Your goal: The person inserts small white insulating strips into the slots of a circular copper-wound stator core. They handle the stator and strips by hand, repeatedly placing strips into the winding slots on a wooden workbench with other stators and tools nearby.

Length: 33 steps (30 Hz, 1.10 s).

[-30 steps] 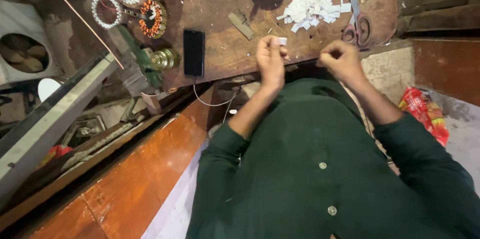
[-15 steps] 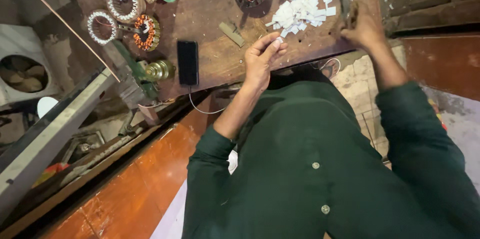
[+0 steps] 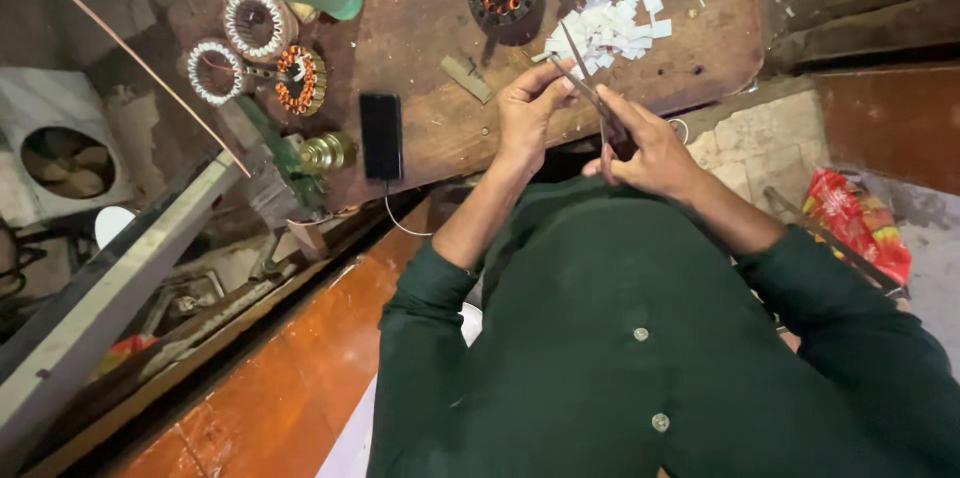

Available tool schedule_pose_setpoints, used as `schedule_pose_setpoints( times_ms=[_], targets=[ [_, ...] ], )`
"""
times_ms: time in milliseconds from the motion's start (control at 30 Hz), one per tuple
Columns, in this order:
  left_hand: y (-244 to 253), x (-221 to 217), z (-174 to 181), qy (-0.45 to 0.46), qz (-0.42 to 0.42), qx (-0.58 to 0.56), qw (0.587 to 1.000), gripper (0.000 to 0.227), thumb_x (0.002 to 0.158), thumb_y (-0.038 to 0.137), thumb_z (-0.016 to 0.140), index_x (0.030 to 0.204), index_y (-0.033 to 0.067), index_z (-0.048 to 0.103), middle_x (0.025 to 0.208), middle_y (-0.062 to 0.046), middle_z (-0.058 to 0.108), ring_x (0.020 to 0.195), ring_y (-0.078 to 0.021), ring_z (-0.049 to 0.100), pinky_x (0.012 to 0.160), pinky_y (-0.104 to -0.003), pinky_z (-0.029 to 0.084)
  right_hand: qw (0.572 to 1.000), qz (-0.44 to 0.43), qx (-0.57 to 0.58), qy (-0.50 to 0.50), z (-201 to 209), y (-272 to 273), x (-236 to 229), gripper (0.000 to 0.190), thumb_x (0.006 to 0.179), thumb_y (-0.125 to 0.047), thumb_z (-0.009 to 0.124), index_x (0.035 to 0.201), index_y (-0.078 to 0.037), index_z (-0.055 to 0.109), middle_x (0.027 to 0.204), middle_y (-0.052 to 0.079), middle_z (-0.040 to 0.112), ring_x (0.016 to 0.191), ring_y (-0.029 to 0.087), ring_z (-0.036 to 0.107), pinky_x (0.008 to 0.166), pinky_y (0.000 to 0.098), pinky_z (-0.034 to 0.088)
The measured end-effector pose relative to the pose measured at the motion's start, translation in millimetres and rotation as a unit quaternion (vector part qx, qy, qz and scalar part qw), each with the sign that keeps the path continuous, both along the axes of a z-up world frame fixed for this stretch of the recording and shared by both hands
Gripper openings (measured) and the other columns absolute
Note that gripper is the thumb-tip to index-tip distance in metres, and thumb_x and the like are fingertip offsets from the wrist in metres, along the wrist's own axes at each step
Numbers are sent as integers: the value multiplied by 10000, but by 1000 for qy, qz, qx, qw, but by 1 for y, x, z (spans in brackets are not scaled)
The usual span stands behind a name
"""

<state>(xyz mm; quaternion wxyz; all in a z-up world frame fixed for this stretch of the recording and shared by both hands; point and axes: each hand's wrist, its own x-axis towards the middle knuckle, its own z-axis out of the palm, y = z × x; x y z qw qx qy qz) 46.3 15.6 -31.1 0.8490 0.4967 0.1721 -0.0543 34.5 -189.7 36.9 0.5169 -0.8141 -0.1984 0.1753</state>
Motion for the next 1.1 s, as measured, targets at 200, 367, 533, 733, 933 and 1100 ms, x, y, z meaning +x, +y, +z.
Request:
schedule_pose_setpoints(
  times_ms=[200,367,533,733,933,1100],
  targets=[
    [-8,-1,0,-21,-3,-5,1000,211,944,18,744,1146,-42,738,1021,-106,767,889,-157,718,802,-311,590,999,-3,-2,-47,-4,0,-3,1109,706,-328,938,1612,-84,347,1119,167,618,908,242,622,794,363,533],
    [-7,-2,-2,-22,-17,-11,1000,186,936,8,751,1112,-48,743,1000,-109,773,885,-164,726,822,-316,597,1000,1,-11,-20,-9,-3,-6,1087,726,-244,928,1624,-100,332,966,145,603,790,213,620,708,346,532],
    [-9,-7,-18,-1,-28,-10,1000,186,931,7,765,1104,-59,746,982,-125,764,877,-176,721,815,-330,599,999,7,30,24,-31,-14,-17,882,896,-73,749,1660,-120,310,928,78,654,738,155,689,707,295,569],
    [-15,-31,-46,66,-92,-19,993,313,983,49,644,1295,34,656,1051,-91,743,885,-136,691,837,-295,598,976,-148,-158,11,-80,-65,19,503,991,-64,621,1476,-24,495,1012,174,731,904,377,738,820,423,564],
    [-15,-56,-64,40,-166,192,967,323,989,32,632,1312,34,626,1030,-77,747,895,-103,731,767,-243,564,964,-131,-226,-57,-118,-76,8,429,988,-92,688,1393,-11,572,1436,304,508,1285,493,553,1084,510,477],
    [-28,-59,-78,-5,-167,240,956,306,968,26,616,1271,37,653,945,-49,718,863,-112,732,765,-258,577,955,-152,-215,-138,-126,-40,-5,579,913,-92,726,1444,46,541,1456,379,428,1245,542,507,1022,516,476]
  ],
)
